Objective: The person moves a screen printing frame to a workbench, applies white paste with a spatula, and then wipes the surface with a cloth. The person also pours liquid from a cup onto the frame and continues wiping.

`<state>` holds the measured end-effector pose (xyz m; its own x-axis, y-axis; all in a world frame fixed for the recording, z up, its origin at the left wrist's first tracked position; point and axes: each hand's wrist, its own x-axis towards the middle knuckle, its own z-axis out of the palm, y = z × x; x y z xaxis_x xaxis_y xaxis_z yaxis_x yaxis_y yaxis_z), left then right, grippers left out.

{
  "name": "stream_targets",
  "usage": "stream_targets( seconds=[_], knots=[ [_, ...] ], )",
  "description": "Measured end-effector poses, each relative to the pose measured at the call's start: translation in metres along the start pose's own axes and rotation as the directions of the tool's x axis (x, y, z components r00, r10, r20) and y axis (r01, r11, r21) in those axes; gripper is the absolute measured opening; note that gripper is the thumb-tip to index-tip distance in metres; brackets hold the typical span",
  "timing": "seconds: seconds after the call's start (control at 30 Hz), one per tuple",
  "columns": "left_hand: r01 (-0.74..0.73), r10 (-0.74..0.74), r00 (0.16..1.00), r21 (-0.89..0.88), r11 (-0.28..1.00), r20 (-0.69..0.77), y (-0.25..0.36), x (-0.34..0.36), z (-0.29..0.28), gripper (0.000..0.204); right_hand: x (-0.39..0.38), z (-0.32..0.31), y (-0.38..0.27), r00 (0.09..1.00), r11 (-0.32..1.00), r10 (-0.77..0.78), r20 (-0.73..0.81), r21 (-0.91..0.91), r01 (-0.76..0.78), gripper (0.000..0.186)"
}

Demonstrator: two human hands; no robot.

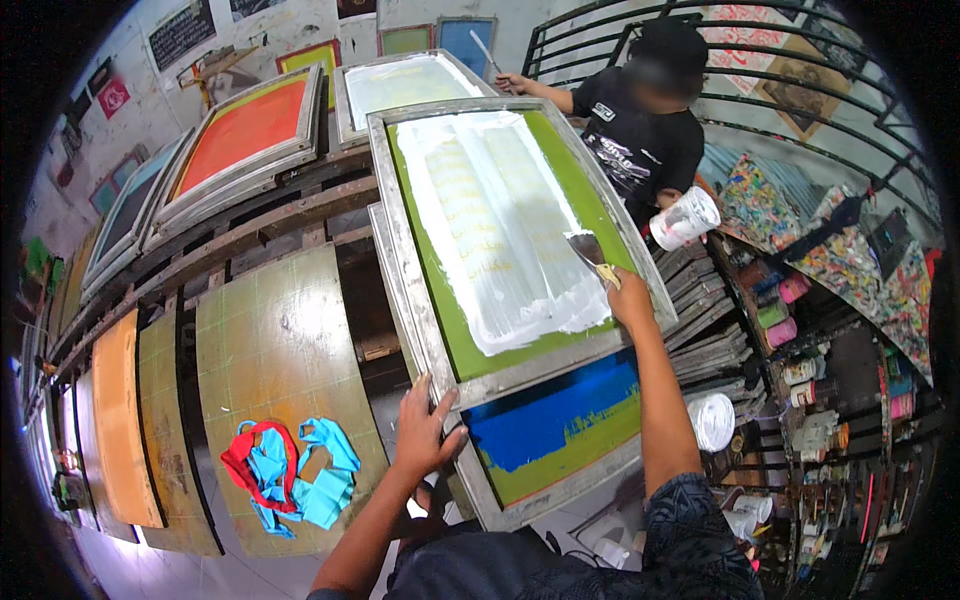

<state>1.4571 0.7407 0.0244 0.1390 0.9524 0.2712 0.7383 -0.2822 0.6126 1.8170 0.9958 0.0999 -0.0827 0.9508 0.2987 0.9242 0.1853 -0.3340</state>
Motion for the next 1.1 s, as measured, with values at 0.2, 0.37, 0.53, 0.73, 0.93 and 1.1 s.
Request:
stream_targets(
  seconds=[0.2, 0.37, 0.53, 0.73, 0.93, 1.1],
  knots=[
    [-0.008, 0.006, 0.999, -0.040, 0.999, -0.046, -0.020, 0.011, 0.020, 0.057, 0.120, 0.045, -0.001, 0.999, 1.000, 0.003, 0.050, -0.015, -0.002, 0.032],
    [-0.032, 0.026, 0.994, -0.059, 0.998, -0.103, -0.040, 0.012, 0.037, 0.055, 0.225, 0.081, -0.002, 0.990, 0.995, -0.091, 0.105, -0.040, 0.096, 0.033],
    [0.007, -0.019, 0.995, -0.115, 0.993, -0.097, -0.056, 0.012, 0.043, 0.052, 0.313, 0.114, -0.022, 0.970, 0.985, -0.099, 0.221, -0.119, 0.127, 0.035],
    [0.018, -0.036, 0.995, -0.177, 0.984, -0.096, -0.071, 0.005, 0.051, 0.053, 0.390, 0.145, -0.023, 0.950, 0.976, -0.135, 0.283, -0.126, 0.176, 0.037],
    [0.035, -0.053, 0.995, -0.190, 0.981, -0.089, -0.074, -0.002, 0.050, 0.054, 0.388, 0.177, -0.046, 0.980, 0.973, -0.179, 0.085, -0.135, 0.189, 0.039],
    [0.033, -0.046, 0.996, -0.163, 0.986, -0.077, -0.078, -0.001, 0.046, 0.056, 0.315, 0.191, -0.062, 0.956, 0.970, -0.036, -0.290, 0.219, 0.103, 0.038]
  ],
)
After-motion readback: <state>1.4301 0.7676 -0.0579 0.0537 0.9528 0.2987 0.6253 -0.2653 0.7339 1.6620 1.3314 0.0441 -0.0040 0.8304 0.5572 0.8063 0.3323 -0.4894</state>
